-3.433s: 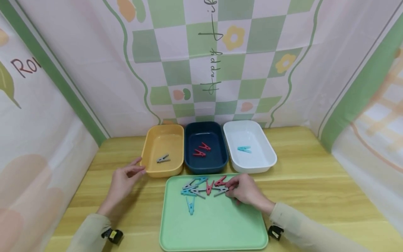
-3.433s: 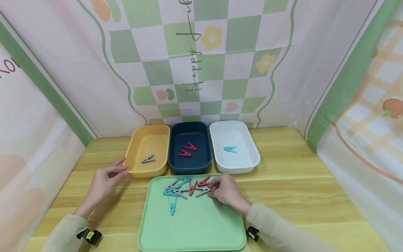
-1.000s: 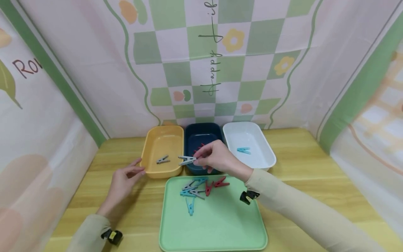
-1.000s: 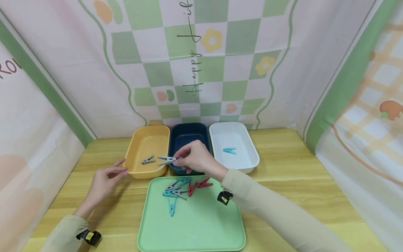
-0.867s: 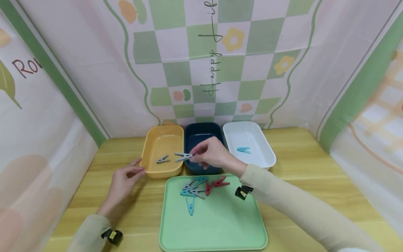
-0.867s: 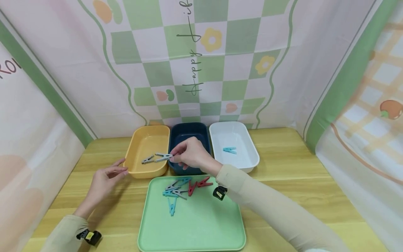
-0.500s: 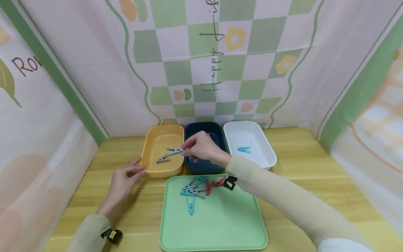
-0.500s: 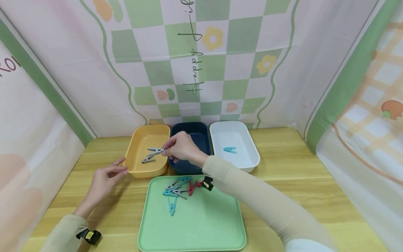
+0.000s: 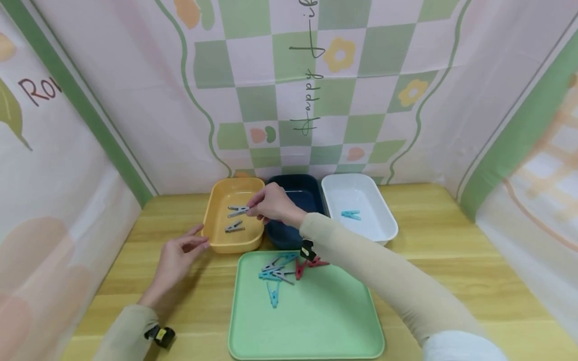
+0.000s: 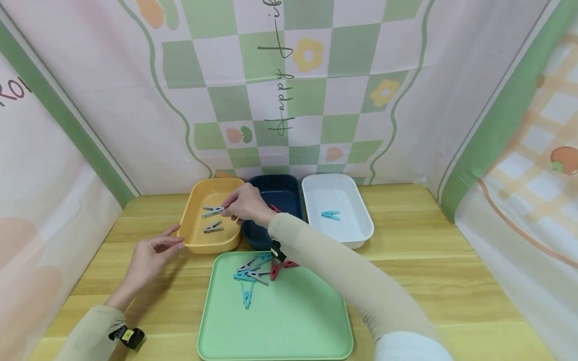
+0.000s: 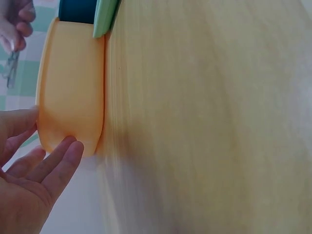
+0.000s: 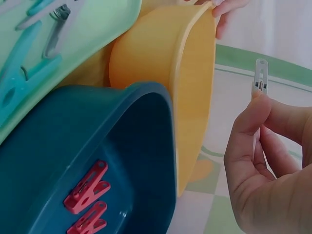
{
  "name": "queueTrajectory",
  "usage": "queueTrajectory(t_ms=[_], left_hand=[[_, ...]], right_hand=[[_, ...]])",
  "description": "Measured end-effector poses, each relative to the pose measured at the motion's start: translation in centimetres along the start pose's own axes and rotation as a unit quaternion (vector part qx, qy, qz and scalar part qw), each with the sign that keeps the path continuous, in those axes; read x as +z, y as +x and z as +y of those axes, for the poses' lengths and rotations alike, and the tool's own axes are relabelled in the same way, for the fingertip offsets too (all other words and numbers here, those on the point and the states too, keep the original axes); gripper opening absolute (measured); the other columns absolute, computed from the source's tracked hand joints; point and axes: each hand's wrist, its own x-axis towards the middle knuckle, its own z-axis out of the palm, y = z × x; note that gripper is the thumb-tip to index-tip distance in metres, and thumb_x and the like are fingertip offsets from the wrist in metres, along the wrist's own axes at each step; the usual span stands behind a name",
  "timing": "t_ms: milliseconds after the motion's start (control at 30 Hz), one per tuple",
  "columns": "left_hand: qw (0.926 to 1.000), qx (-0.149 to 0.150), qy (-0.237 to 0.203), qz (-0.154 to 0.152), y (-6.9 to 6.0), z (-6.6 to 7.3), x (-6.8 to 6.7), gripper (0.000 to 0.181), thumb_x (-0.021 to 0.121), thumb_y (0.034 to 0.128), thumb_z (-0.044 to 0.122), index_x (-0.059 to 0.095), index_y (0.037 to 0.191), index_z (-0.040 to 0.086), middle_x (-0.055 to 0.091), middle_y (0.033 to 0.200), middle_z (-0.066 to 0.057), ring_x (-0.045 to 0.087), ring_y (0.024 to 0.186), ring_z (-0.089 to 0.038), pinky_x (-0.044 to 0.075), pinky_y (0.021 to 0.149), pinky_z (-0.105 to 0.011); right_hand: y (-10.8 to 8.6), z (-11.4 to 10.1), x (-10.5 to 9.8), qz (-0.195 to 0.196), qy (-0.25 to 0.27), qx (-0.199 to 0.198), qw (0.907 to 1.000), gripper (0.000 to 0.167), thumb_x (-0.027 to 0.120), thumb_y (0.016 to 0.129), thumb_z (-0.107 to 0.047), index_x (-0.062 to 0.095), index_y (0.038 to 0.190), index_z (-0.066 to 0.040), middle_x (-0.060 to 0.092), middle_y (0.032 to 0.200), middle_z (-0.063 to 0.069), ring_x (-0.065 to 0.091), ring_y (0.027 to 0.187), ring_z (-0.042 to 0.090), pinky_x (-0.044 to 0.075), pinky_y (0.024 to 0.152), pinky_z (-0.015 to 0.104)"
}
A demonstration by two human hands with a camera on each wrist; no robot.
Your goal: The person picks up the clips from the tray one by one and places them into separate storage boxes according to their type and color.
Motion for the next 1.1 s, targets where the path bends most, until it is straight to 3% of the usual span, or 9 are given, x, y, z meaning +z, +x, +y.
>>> queueTrajectory(t_ms=[333,667,800,900,1100], left_hand=[[0.9999,-0.003,-0.012,0.002,0.0,-0.1,0.0,0.018,0.079,0.093,0.0,0.077,0.111,-0.004,0.059,0.148,-0.017,0.07,0.115,-0.036,0.058,0.082,-0.014],[0.9999,0.007,-0.009,0.008,0.1,-0.2,0.1,0.017,0.079,0.0925,-0.001,0.078,0.109,-0.004,0.06,0.146,-0.019,0.07,0.116,-0.039,0.057,0.083,-0.013],[1.0,0.002,-0.006,0.004,0.1,-0.2,0.0,0.018,0.08,0.0922,-0.001,0.078,0.11,-0.003,0.059,0.147,-0.018,0.069,0.118,-0.038,0.057,0.083,-0.013],[1.0,-0.003,-0.007,0.001,0.1,-0.2,0.0,0.019,0.08,0.0917,-0.001,0.077,0.11,-0.004,0.059,0.148,-0.017,0.069,0.12,-0.036,0.057,0.083,-0.013],[1.0,-0.002,-0.004,-0.004,0.3,-0.3,0.0,0.019,0.079,0.0931,0.0,0.077,0.112,-0.005,0.059,0.148,-0.017,0.068,0.12,-0.037,0.056,0.085,-0.013]], right_hand=[[1.9,-0.3,1.5,0.007,0.004,0.011,0.9999,0.004,0.084,0.091,-0.006,0.08,0.092,-0.004,0.075,0.081,0.006,0.066,0.063,0.018,0.067,0.071,0.045],[3.6,-0.2,2.8,0.017,-0.007,0.038,0.9991,0.005,0.084,0.091,-0.004,0.08,0.093,-0.002,0.074,0.078,0.007,0.067,0.063,0.019,0.067,0.067,0.041],[4.5,0.1,3.3,0.018,-0.014,0.044,0.9988,0.005,0.084,0.089,-0.001,0.08,0.091,-0.002,0.074,0.074,0.007,0.066,0.059,0.018,0.067,0.072,0.047],[5.2,0.4,3.7,0.023,-0.028,0.05,0.9981,0.007,0.086,0.086,0.0,0.08,0.086,-0.003,0.073,0.071,0.005,0.064,0.055,0.015,0.067,0.07,0.045],[6.4,0.5,4.2,0.028,-0.058,0.058,0.9963,0.01,0.088,0.084,0.0,0.079,0.083,-0.005,0.071,0.066,0.005,0.064,0.054,0.015,0.063,0.053,0.031]])
